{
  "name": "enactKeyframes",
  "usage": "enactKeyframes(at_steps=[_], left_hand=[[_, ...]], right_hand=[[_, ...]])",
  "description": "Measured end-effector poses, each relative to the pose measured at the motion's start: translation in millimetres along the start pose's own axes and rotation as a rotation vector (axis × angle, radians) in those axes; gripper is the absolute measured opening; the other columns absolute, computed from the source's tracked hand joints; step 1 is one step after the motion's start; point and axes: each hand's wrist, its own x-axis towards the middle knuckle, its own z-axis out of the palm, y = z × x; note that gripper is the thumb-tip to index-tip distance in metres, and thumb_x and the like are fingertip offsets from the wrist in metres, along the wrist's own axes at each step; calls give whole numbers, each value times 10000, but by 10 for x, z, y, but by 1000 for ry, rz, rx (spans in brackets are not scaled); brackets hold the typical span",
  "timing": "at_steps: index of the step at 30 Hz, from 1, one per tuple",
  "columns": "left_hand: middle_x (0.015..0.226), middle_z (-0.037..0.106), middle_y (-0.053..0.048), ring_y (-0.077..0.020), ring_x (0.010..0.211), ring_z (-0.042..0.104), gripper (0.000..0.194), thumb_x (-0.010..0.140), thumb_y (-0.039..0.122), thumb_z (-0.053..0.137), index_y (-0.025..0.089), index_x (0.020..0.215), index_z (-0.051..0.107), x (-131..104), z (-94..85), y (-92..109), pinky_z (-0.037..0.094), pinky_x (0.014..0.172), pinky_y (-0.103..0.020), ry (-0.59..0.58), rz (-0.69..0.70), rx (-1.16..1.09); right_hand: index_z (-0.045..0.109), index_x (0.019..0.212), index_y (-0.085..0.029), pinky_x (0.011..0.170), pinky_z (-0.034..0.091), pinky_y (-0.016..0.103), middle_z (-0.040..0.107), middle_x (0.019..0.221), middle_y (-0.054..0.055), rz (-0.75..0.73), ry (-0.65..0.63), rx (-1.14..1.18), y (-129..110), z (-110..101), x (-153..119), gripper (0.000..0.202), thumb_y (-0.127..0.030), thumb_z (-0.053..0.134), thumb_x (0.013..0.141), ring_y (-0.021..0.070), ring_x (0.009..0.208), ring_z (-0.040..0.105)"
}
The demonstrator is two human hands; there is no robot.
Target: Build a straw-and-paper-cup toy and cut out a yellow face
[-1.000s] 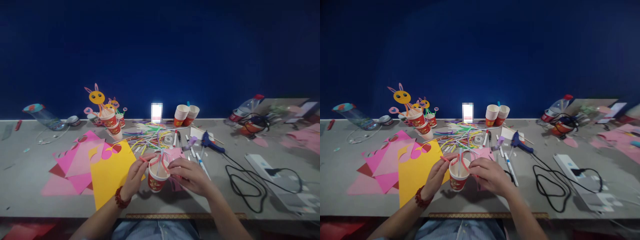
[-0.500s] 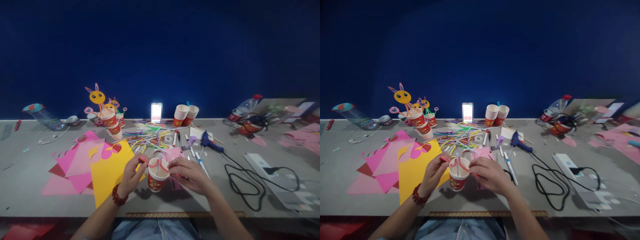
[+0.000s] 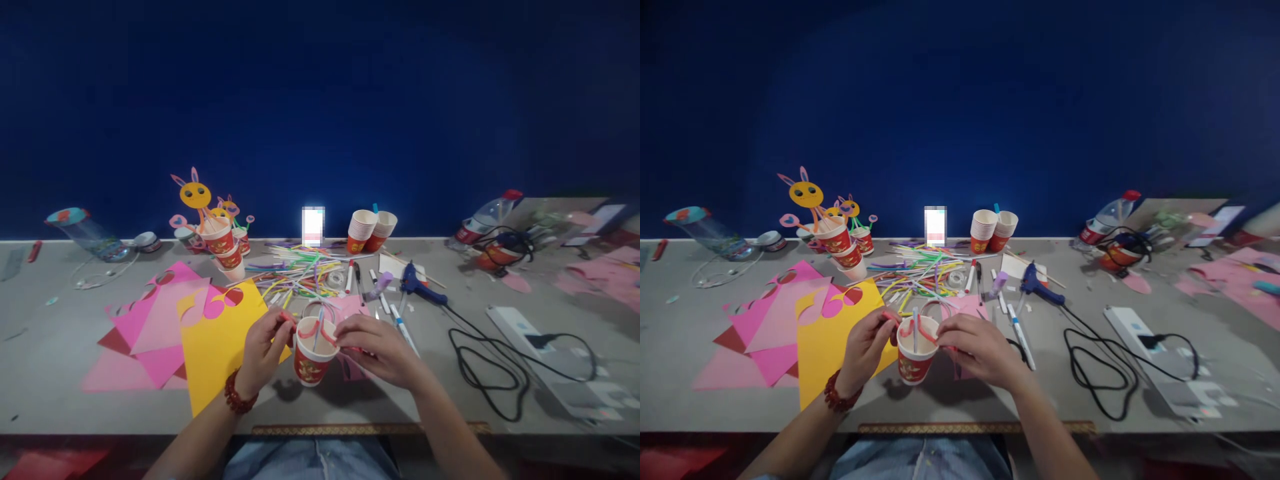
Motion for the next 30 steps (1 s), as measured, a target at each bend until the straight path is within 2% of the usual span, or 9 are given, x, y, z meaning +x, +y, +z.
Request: enactKeyframes(at_steps=[4,10,14,18,21,23,27,30], left_hand=[[759,588,-12,-116,600,553,212,967,305,535,178,812,606,-20,22,-11,463,586,-237,75,7,-38],[822,619,-35,-128,634,590,159,952,293,561,178,865,627,-22,28,-18,510,601,-245,16,-31,-72],[824,631,-32,-123,612,586,105,951,249,555,194,898,627,-44,26,-65,494,590,-246,49,102,63],[820,628,-38,-171,751,602,114,951,257,543,205,866,600,-38,32,-75,493,719,-295,49,160,73],[936,618,-69,-208,909,591,185,972,336,497,198,883,582,9,43,-49,479,841,-342,-31,110,-94],[1004,594,-75,-218,966,573,203,939,395,558,195,914,580,48,38,-32,472,861,-342,-87,46,-216],[971,567,-33,-172,868,554,315,827,403,726,207,1004,555,114,-24,3,471,758,-275,-156,-181,-363],[911,569,-12,-146,791,538,321,811,381,752,203,1004,568,154,-80,43,452,704,-246,-230,-304,-310]], right_hand=[[660,1076,-197,830,525,284,699,1032,108,-4,1,31,10,8,8,150,-186,537,992,184,974,653],[657,1089,-197,815,532,290,696,1008,113,10,6,62,22,2,13,154,-204,534,996,190,967,654],[653,1074,-196,808,533,287,696,985,107,12,1,101,16,-14,15,157,-211,513,1004,188,954,656],[652,1078,-196,822,536,297,697,991,112,16,1,103,10,-14,6,181,-242,489,1016,192,967,657],[652,1096,-199,820,534,293,701,1019,119,7,-10,79,3,-7,3,197,-244,476,1019,190,966,659],[653,1101,-199,807,531,283,704,1030,118,3,-19,55,0,-1,7,198,-233,476,1017,185,956,657],[654,1108,-205,798,526,278,705,1035,107,-15,-30,35,2,15,20,207,-197,472,1011,178,949,650],[656,1101,-211,784,522,278,707,1034,101,-13,-60,-11,10,33,20,215,-163,476,995,178,939,648]])
